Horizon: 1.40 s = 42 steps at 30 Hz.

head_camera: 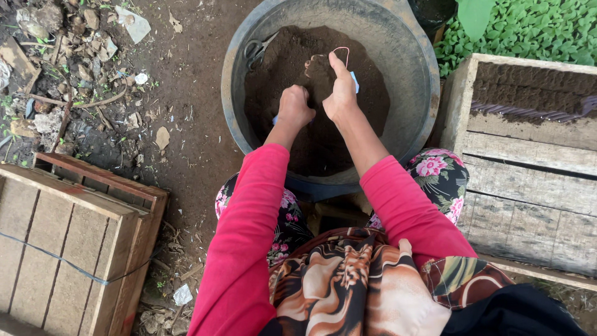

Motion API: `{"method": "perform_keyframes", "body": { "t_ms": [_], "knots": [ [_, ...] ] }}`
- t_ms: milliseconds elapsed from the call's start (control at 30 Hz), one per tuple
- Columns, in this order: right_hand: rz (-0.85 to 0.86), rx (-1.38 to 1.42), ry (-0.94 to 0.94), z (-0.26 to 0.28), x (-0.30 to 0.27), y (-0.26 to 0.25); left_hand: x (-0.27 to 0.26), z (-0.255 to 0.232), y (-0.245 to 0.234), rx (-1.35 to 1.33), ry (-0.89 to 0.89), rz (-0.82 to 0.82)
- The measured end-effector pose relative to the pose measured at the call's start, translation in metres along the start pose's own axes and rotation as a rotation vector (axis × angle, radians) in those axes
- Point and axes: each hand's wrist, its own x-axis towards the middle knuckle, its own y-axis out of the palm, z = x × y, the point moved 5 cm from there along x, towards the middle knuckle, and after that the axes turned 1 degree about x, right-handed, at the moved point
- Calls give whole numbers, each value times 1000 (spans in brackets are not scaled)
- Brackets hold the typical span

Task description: The person scoops soil from a large bucket and fills small paper seed pods, placing them into a wooden tray. The person also handles a small packet and a rubber band during the process.

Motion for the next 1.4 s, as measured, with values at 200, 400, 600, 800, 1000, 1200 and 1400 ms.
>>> {"method": "perform_keyframes", "body": {
  "t_ms": [200, 400, 600, 800, 1000, 1200, 1400],
  "knots": [
    [236, -572, -189, -1, -1, -20, -5, -5, -20, -63, -8, 12],
    [259, -1606, -378, -22, 26, -81, -9, -4, -26, -249, -111, 42],
    [289, -1610, -449, -19, 26, -76, -22, -8, -43, -225, -149, 44],
    [477, -1389, -392, 22, -2, -49, -33, -15, -75, -353, 40, 84],
    [611, -1403, -349, 86, -96, 12, -48, -53, -68, -806, 107, 253],
    [493, -1583, -577, 127, -131, 10, -64, -126, -86, -957, 302, 338],
    [306, -1640, -825, 208, -124, -63, -40, -87, -74, -599, 326, 298]
  ]
}}
